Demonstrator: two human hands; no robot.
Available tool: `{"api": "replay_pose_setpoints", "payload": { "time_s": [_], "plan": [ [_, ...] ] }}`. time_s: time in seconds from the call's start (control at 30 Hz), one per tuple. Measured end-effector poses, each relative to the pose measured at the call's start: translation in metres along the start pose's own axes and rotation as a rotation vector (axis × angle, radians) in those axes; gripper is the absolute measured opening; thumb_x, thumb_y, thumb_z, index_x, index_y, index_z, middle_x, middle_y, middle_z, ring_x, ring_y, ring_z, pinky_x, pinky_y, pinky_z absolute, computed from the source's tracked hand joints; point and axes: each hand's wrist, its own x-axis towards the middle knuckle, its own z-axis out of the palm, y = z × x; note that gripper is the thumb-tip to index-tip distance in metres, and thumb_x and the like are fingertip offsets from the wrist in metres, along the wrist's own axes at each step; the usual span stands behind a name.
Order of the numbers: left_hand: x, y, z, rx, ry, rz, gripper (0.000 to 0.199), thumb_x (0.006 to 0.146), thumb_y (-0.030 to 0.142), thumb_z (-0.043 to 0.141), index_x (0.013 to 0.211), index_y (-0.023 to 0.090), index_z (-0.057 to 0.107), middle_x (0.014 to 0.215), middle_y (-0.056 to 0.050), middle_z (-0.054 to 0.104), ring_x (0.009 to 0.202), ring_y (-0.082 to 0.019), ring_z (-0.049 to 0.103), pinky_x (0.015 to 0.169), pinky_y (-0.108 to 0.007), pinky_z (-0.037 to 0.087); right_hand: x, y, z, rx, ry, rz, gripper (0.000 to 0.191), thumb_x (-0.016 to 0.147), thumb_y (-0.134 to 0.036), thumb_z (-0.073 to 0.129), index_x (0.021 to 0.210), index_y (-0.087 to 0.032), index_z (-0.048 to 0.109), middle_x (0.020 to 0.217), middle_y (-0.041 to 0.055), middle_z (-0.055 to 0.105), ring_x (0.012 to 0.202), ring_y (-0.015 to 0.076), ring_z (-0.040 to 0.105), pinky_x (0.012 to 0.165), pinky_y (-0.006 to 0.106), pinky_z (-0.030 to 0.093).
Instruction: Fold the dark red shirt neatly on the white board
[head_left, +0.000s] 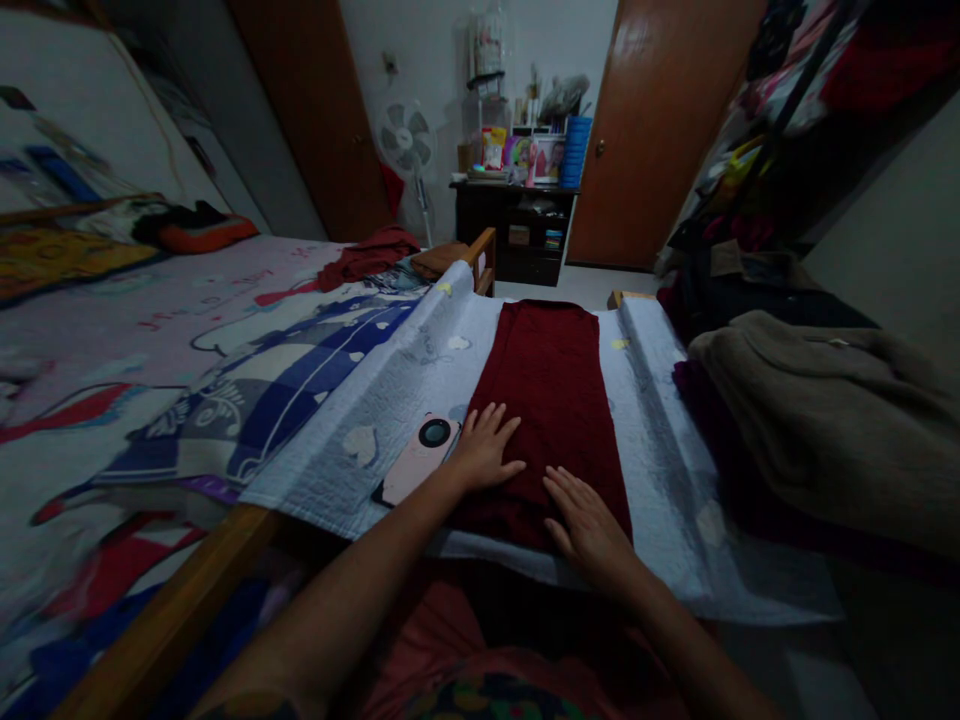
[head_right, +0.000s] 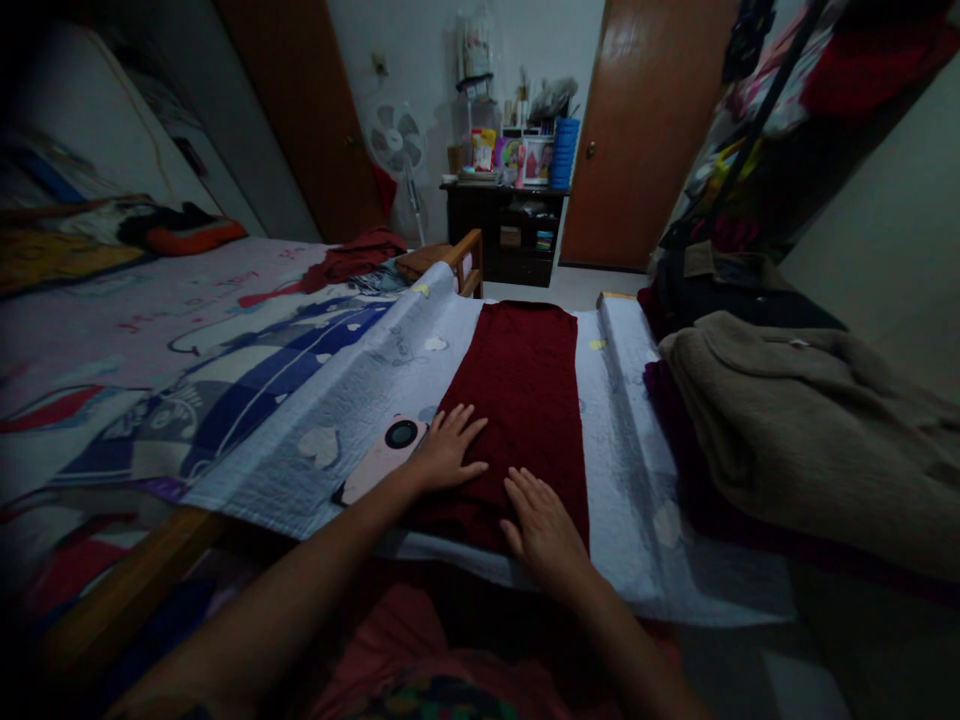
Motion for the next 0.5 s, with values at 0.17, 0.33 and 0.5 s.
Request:
{"api": "replay_pose_setpoints", "payload": {
  "time_s": [0.17,0.33,0.5],
  "plan": [
    [0.007,-0.017,0.003,0.027,-0.057,-0.047,0.079,0.081,0.068,0.049,0.146,0.024,0.035,0.158,-0.013,0.02,0.145,-0.035,0.012,0.114,-0.052,0.015,0.0,0.0,0.0,0.001,-0.018,0.012,0.052,0.091,-0.027,0.049,0.142,-0.019,0.041,0.15,0.0092,0.04,0.139,0.024,0.034,0.113,0.046,0.033],
    [-0.001,-0.011,0.002,-0.036,0.001,-0.039,0.071,0.081,0.059,0.057,0.141,0.024,0.043,0.156,-0.012,0.026,0.144,-0.034,0.015,0.114,-0.053,0.015,-0.001,-0.001,-0.002,0.05,-0.028,0.027,0.059,0.092,-0.027,0.047,0.147,-0.017,0.031,0.15,0.0111,0.038,0.14,0.0224,0.032,0.114,0.046,0.03],
    [-0.024,0.017,-0.021,-0.303,0.034,0.178,0.027,0.082,0.028,0.061,0.109,0.022,0.063,0.127,-0.008,0.054,0.121,-0.024,0.047,0.105,-0.04,0.035,-0.002,0.004,-0.01,0.174,-0.08,0.0,0.075,0.086,-0.044,0.057,0.148,-0.015,0.027,0.152,0.0173,0.033,0.142,0.0277,0.027,0.113,0.05,0.029]
  ]
}}
